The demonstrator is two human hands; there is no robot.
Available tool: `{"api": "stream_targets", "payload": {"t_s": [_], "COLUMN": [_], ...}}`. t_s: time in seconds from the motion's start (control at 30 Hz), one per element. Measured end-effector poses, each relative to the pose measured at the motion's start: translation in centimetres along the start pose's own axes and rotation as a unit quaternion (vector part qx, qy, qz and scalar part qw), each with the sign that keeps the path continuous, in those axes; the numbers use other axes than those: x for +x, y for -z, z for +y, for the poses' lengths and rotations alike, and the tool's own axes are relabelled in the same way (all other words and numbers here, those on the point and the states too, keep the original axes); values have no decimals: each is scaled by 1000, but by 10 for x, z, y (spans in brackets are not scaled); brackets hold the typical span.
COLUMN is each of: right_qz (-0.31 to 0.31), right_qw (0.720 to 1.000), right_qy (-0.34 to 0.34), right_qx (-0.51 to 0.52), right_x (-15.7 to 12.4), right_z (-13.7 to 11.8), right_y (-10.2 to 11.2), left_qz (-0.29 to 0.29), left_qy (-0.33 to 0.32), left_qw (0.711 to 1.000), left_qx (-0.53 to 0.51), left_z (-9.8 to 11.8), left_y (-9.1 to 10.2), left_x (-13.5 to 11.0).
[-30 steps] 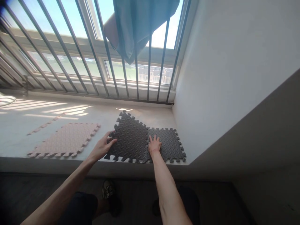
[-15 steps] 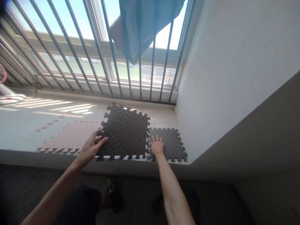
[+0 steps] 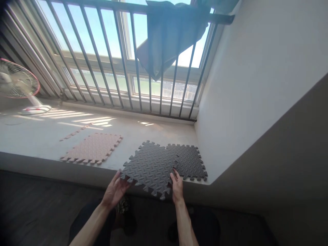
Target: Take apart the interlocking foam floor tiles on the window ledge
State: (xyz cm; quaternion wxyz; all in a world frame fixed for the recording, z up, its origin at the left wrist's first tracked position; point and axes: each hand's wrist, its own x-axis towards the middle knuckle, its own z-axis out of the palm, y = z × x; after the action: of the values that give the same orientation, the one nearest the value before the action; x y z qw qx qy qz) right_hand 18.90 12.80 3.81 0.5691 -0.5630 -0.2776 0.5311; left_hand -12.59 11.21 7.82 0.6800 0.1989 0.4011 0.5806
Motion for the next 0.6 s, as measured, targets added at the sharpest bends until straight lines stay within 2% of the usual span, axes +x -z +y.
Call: {"api": "stream_targets", "payload": {"t_s": [0.1, 0.17, 0.23, 0.27, 0.33, 0.4, 0.5, 0.6], "right_qz": [13, 6, -6, -15, -36, -56, -65, -49], "right_qw": [999, 999, 1000, 1000, 999, 998, 997, 997], "right_qy": [-4, 0, 6, 6, 3, -5, -16, -35], "right_qx": [32, 31, 21, 15, 4, -8, -32, -58], "right_x": [-22, -34, -43, -47, -50, -51, -49, -49], "right_z": [14, 19, 21, 21, 20, 21, 27, 39], "right_y": [-14, -27, -38, -41, -42, -35, -12, 20], "left_qz": [31, 59, 91, 103, 115, 124, 157, 203], "left_qy": [10, 15, -16, -36, -77, -111, -178, -230], "left_qw": [998, 996, 993, 992, 988, 983, 966, 946], "left_qx": [48, 68, 70, 69, 71, 83, 101, 105], "left_z": [-62, -95, -112, -112, -96, -59, 18, 96], "left_y": [-6, -11, -12, -11, -4, 6, 25, 48], "left_x": [-15, -19, -17, -13, -1, 15, 45, 76]}}
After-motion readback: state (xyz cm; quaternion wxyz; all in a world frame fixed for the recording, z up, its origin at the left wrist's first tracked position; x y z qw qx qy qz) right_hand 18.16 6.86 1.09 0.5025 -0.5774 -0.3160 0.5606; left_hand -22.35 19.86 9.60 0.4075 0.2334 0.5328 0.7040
